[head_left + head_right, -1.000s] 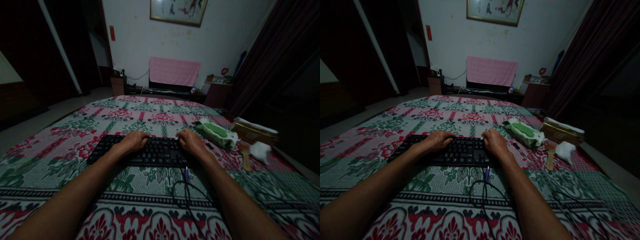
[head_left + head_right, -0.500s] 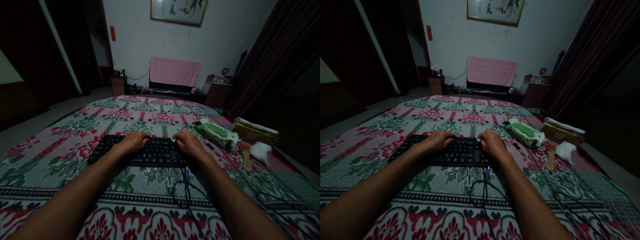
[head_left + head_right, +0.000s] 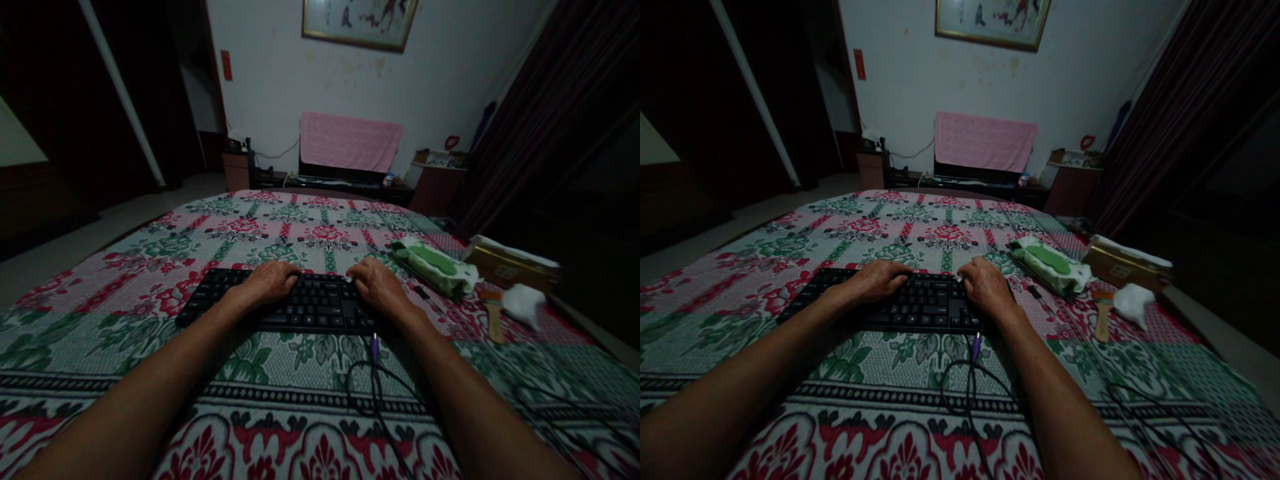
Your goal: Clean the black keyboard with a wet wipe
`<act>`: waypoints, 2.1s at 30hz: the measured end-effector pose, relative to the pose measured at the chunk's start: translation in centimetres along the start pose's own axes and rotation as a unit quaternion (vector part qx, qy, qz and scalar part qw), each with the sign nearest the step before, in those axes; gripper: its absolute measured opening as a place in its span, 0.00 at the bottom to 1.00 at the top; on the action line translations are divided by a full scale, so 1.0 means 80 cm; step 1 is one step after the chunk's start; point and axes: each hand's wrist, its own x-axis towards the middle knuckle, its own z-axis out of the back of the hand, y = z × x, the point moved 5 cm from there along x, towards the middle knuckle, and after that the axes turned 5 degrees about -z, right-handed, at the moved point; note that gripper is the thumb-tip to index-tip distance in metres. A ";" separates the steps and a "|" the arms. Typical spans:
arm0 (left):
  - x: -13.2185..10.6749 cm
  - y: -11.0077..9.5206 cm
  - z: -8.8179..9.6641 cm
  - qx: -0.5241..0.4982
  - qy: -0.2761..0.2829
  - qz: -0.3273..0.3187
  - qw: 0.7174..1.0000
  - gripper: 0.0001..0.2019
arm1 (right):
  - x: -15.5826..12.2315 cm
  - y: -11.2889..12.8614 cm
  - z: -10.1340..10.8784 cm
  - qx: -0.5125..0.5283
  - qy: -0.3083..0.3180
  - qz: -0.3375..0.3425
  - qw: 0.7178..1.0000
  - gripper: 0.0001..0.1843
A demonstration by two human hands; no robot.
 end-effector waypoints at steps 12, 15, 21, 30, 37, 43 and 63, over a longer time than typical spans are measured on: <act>0.001 0.001 0.000 -0.005 0.006 0.010 1.000 0.18 | 0.002 -0.024 0.007 0.005 -0.023 -0.060 0.998 0.14; 0.001 0.000 0.001 -0.009 0.008 0.016 1.000 0.18 | 0.002 -0.018 0.003 0.017 -0.011 -0.033 0.999 0.14; 0.001 -0.001 0.001 -0.009 0.010 0.015 1.000 0.17 | 0.000 -0.031 -0.003 -0.023 0.002 -0.079 0.997 0.14; 0.000 -0.001 0.002 -0.003 0.011 0.012 1.000 0.18 | 0.000 -0.023 -0.003 -0.035 0.015 -0.057 0.998 0.15; 0.000 0.001 -0.001 0.000 0.003 0.006 1.000 0.19 | 0.001 -0.024 0.000 -0.029 0.038 -0.067 0.997 0.13; 0.001 -0.001 0.000 0.006 0.004 0.003 1.000 0.19 | -0.001 -0.017 0.003 -0.013 0.006 -0.053 0.999 0.14; 0.002 0.001 -0.002 0.009 -0.003 0.003 1.000 0.18 | 0.002 -0.043 0.004 0.020 -0.023 -0.058 0.998 0.15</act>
